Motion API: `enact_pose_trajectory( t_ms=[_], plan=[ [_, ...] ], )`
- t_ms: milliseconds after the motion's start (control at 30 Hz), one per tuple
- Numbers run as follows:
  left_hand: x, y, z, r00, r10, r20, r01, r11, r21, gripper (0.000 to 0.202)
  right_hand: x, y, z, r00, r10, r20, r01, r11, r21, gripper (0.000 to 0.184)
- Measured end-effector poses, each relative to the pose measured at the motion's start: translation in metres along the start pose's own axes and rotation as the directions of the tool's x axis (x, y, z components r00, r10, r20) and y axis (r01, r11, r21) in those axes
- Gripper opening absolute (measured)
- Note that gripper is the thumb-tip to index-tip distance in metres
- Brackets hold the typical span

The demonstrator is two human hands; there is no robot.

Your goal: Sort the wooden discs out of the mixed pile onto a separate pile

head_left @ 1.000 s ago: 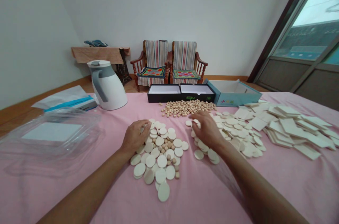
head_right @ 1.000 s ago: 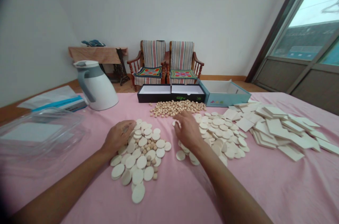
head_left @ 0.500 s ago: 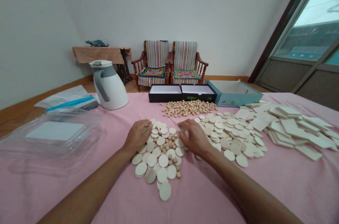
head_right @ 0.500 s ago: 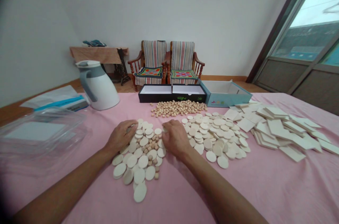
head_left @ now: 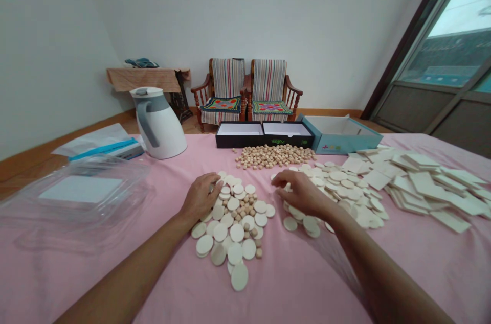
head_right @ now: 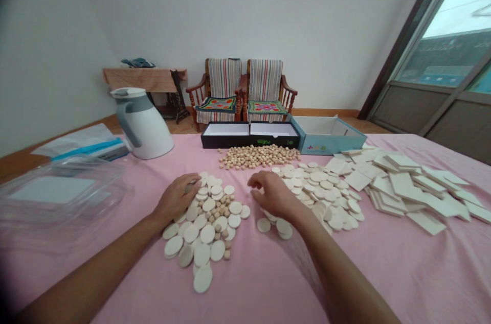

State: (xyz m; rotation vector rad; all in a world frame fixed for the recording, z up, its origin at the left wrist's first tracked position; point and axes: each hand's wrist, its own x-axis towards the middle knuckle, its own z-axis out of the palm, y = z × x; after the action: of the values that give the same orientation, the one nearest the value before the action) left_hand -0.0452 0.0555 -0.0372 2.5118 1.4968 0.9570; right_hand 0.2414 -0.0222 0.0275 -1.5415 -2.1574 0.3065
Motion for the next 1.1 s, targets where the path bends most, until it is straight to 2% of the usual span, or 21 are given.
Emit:
enact_pose_trajectory(
  t_ms=[67, 133, 267, 367, 433, 500, 600, 667, 733, 833, 933, 1000, 1100],
  plan=[
    [0.0, 0.0, -0.001, 1.0, 0.005, -0.001, -0.005, 1.0, -0.003, 0.036, -0.003, -0.017, 0.011, 0.985, -0.115, 0.128, 0.106, 0.991, 0.079, 0.026],
    [0.0, 0.0, -0.001, 1.0, 0.008, 0.001, -0.008, 1.0, -0.007, 0.035, -0.006, -0.03, 0.02, 0.974, -0.159, 0.161, 0.153, 0.987, 0.044, 0.028],
    [-0.001, 0.0, -0.001, 1.0, 0.003, 0.01, -0.003, 1.0, -0.006, 0.037, -0.008, -0.042, 0.028, 0.974, -0.149, 0.169, 0.159, 0.986, -0.051, 0.025],
    [0.0, 0.001, -0.001, 1.0, -0.006, 0.015, 0.006, 1.0, -0.002, 0.037, -0.005, -0.039, 0.023, 0.981, -0.118, 0.157, 0.134, 0.986, -0.101, 0.024],
    [0.0, 0.001, -0.001, 1.0, -0.013, 0.019, 0.013, 1.0, -0.002, 0.037, -0.003, -0.03, 0.014, 0.996, -0.031, 0.081, 0.046, 0.981, -0.191, 0.021],
    [0.0, 0.001, -0.001, 1.0, -0.014, 0.025, 0.014, 1.0, -0.006, 0.037, -0.001, -0.016, 0.001, 0.993, 0.111, -0.049, -0.121, 0.938, -0.325, 0.019],
    [0.0, 0.001, 0.0, 0.999, -0.013, 0.03, 0.013, 1.0, -0.008, 0.036, -0.001, 0.004, -0.018, 0.926, 0.31, -0.214, -0.377, 0.778, -0.502, 0.02],
    [0.0, 0.001, 0.0, 0.999, -0.013, 0.029, 0.014, 1.0, -0.006, 0.035, -0.001, 0.011, -0.024, 0.892, 0.357, -0.277, -0.451, 0.705, -0.547, 0.023],
    [0.0, 0.001, 0.0, 1.0, -0.007, 0.026, 0.007, 1.0, -0.007, 0.036, -0.002, 0.011, -0.024, 0.913, 0.33, -0.241, -0.409, 0.744, -0.529, 0.025],
    [0.0, 0.001, 0.0, 1.0, 0.004, 0.016, -0.003, 1.0, -0.018, 0.035, -0.004, -0.001, -0.013, 0.979, 0.201, 0.021, -0.18, 0.915, -0.362, 0.025],
    [0.0, 0.001, -0.001, 1.0, 0.005, 0.011, -0.005, 1.0, -0.026, 0.034, -0.008, -0.017, 0.001, 0.974, 0.047, 0.22, -0.01, 0.986, -0.167, 0.025],
    [0.0, 0.001, -0.001, 1.0, 0.006, 0.016, -0.006, 1.0, -0.023, 0.034, -0.011, -0.026, 0.01, 0.968, 0.003, 0.252, 0.032, 0.99, -0.137, 0.025],
    [-0.001, 0.001, -0.001, 1.0, 0.001, 0.029, -0.001, 1.0, -0.008, 0.035, -0.013, -0.035, 0.019, 0.97, 0.003, 0.242, 0.039, 0.985, -0.17, 0.023]
  ],
)
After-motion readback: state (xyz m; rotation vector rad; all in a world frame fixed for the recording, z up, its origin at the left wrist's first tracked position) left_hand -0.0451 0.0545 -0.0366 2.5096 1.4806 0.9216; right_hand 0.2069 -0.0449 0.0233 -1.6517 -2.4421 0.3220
